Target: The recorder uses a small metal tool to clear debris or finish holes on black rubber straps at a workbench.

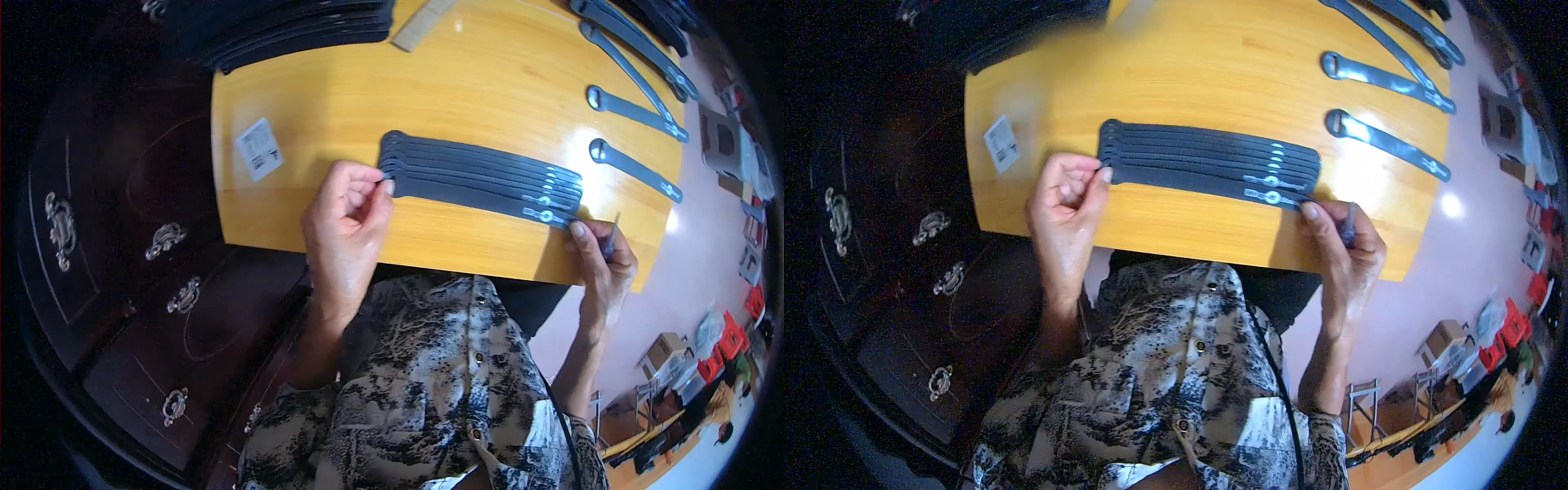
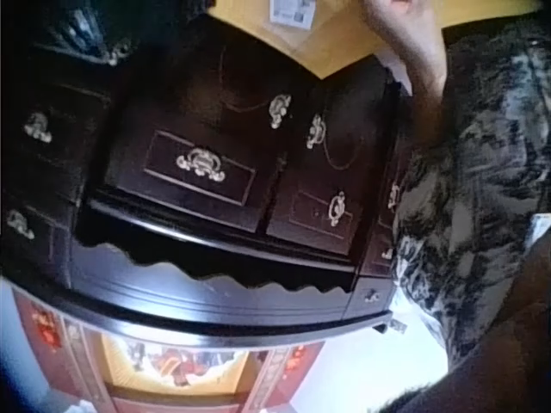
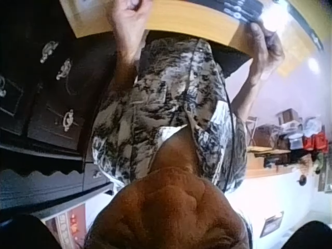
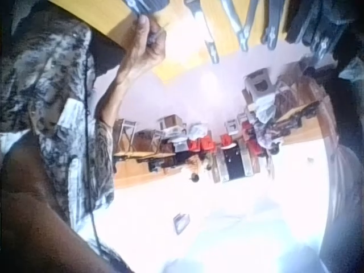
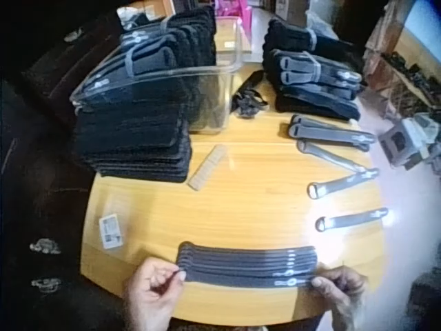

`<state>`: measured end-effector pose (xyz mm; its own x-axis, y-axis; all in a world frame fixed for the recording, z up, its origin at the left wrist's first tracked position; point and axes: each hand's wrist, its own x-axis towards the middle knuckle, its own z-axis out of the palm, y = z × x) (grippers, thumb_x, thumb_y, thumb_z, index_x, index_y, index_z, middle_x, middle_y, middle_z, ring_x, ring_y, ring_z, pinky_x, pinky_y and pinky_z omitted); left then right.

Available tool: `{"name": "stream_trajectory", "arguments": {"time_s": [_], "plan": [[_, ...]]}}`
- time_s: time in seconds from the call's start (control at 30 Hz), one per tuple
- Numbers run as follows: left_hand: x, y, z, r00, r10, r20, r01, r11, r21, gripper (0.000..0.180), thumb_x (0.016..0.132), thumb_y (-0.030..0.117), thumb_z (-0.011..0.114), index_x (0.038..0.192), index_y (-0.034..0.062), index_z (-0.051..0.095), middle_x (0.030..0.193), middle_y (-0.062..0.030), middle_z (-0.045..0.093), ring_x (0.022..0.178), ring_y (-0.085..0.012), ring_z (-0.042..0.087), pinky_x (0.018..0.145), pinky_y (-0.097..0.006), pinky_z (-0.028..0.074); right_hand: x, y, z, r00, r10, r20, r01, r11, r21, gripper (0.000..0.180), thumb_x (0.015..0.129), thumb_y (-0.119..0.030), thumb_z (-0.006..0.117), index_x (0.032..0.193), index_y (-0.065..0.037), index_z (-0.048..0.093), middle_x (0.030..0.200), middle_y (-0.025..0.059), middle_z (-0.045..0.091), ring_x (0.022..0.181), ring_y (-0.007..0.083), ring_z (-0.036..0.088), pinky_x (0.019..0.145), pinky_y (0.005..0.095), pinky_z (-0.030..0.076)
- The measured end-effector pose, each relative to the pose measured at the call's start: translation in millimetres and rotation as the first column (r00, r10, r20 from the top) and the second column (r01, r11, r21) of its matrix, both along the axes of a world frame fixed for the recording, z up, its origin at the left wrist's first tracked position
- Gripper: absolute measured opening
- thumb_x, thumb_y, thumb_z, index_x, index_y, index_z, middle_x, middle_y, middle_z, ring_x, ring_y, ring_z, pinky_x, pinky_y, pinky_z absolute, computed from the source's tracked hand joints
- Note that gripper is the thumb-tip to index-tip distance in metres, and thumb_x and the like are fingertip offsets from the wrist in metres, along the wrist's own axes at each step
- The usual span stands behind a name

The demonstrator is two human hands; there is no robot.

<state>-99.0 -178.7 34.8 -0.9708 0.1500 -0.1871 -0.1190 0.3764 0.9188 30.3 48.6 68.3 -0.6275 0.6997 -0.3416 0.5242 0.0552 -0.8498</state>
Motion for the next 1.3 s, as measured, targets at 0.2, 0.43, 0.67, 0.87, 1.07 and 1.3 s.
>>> {"name": "stream_trajectory", "arguments": {"time_s": [0.2,0.43,0.67,0.87,1.07,1.3], "plan": [[-1,-5,2,1.000,-0.007,-0.002,0.007,0.999,-0.048,0.010,0.085,-0.002,0.066,0.090,0.0013,0.058,0.073,0.0010,0.058,0.063,-0.0027,0.051,0.058,-0.018,0.044,-8,-2,-4,0.999,0.031,-0.021,-0.031,0.999,-0.010,0.011,0.083,-0.010,0.073,0.085,0.000,0.068,0.071,-0.0020,0.062,0.065,0.0042,0.050,0.058,0.0191,0.040],[-2,3,4,1.000,-0.017,0.019,0.018,0.997,-0.071,0.012,0.085,-0.004,0.065,0.090,0.0016,0.056,0.072,0.0023,0.056,0.063,-0.0010,0.048,0.057,-0.017,0.040,-9,4,-5,0.996,0.058,0.069,-0.063,0.995,0.080,0.016,0.083,-0.013,0.075,0.081,0.001,0.066,0.065,-0.0039,0.054,0.059,0.0038,0.040,0.052,0.0203,0.035],[-3,3,8,0.999,-0.022,0.039,0.025,0.996,-0.087,0.012,0.085,-0.004,0.064,0.090,0.0015,0.055,0.073,0.0022,0.056,0.063,-0.0011,0.048,0.058,-0.017,0.041,-9,6,-7,0.997,0.059,0.054,-0.063,0.996,0.071,0.016,0.083,-0.012,0.074,0.080,0.001,0.065,0.064,-0.0034,0.053,0.058,0.0040,0.039,0.051,0.0205,0.034],[-4,-1,5,0.998,-0.023,0.059,0.025,0.999,-0.031,0.011,0.087,-0.004,0.064,0.090,0.0009,0.055,0.075,0.0017,0.057,0.065,-0.0012,0.049,0.059,-0.017,0.042,-13,5,-4,0.990,0.088,0.112,-0.101,0.988,0.118,0.018,0.083,-0.014,0.075,0.077,-0.003,0.062,0.064,-0.0039,0.057,0.059,0.0033,0.045,0.053,0.0195,0.036],[-5,-1,6,0.998,-0.034,0.050,0.036,0.998,-0.044,0.011,0.087,-0.004,0.063,0.090,0.0009,0.054,0.076,0.0018,0.056,0.065,-0.0012,0.049,0.058,-0.016,0.041,-17,3,1,0.978,0.107,0.178,-0.139,0.975,0.176,0.019,0.083,-0.014,0.075,0.077,-0.004,0.060,0.063,-0.0044,0.054,0.057,0.0029,0.043,0.052,0.0192,0.035],[-8,-7,-1,0.992,-0.112,0.060,0.110,0.993,0.036,0.011,0.087,-0.003,0.063,0.092,0.0018,0.055,0.077,0.0027,0.054,0.064,-0.0018,0.046,0.056,-0.017,0.037,-19,13,-8,0.991,0.098,0.091,-0.106,0.990,0.089,0.021,0.083,-0.014,0.074,0.081,-0.001,0.058,0.060,0.0001,0.053,0.058,0.0057,0.044,0.052,0.0226,0.039]]}}
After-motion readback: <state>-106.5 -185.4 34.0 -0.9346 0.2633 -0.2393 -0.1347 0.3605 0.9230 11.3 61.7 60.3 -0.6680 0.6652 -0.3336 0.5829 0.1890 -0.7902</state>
